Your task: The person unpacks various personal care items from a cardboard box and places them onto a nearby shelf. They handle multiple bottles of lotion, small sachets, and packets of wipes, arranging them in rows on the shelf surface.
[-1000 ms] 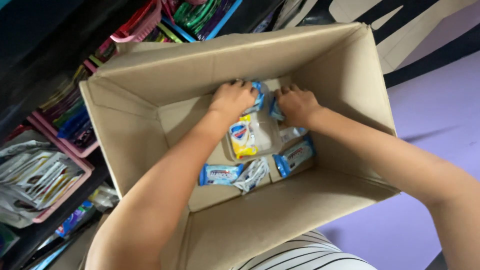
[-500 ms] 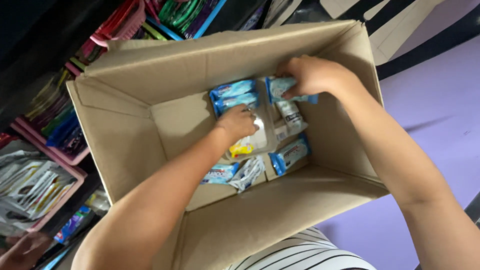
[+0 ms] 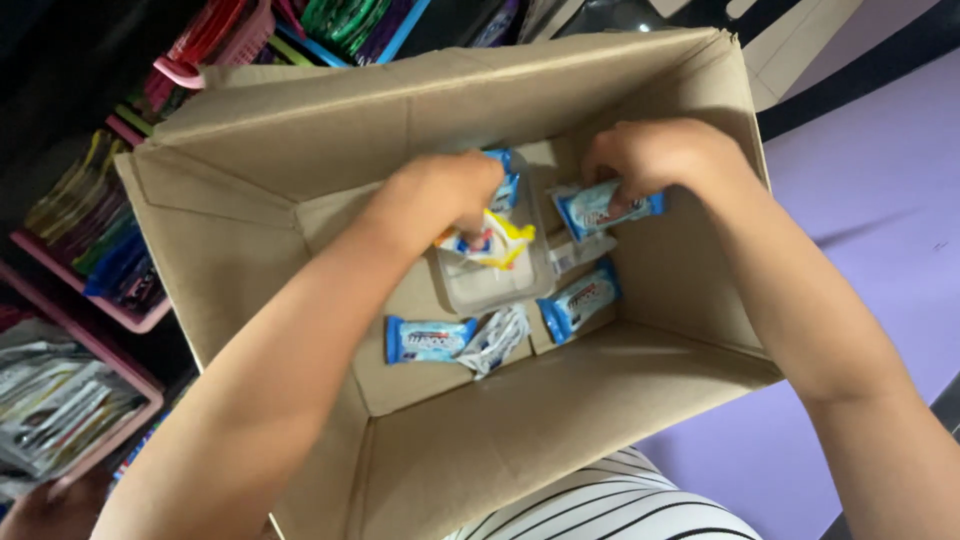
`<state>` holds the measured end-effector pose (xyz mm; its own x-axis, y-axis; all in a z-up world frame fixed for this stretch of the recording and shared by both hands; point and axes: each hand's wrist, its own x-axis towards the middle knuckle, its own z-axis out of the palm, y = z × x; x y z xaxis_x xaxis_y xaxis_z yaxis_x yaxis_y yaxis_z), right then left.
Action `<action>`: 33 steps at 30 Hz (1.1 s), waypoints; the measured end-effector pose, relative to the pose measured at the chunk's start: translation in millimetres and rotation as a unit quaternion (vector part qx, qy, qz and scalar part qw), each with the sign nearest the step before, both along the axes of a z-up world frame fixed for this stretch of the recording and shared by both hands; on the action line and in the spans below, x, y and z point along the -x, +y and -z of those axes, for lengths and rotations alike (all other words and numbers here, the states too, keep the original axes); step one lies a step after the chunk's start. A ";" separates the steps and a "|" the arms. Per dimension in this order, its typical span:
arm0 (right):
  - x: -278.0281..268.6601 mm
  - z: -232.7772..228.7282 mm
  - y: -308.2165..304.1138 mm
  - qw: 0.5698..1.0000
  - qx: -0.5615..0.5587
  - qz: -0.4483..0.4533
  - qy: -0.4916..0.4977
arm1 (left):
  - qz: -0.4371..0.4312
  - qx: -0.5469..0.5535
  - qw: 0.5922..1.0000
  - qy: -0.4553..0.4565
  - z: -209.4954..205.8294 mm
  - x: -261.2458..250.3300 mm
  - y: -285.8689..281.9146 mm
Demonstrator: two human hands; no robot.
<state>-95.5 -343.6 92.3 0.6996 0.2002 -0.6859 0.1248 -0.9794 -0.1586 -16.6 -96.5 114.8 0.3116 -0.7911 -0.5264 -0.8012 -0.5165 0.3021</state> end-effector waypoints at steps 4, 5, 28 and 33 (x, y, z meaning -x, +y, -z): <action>7.8 29.2 10.4 1.000 -0.018 -0.017 0.017 | 0.029 0.025 0.992 -0.120 64.5 -3.7 14.0; 12.3 37.3 15.0 0.999 0.027 -0.018 0.002 | 0.045 -0.002 0.985 -0.169 81.9 -6.6 14.5; 159.0 231.5 96.7 0.927 0.032 -0.361 -0.102 | 0.038 -0.208 0.964 -0.159 118.7 -7.9 -3.5; 110.0 154.8 102.6 0.955 -0.019 -0.294 -0.047 | 0.018 -0.142 0.972 -0.184 75.6 3.5 -10.1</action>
<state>-205.5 -240.9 -62.5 0.5172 0.6007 -0.6097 0.6660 -0.7299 -0.1541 -20.1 -106.6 39.2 0.4954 -0.6444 -0.5825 -0.8469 -0.5073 -0.1591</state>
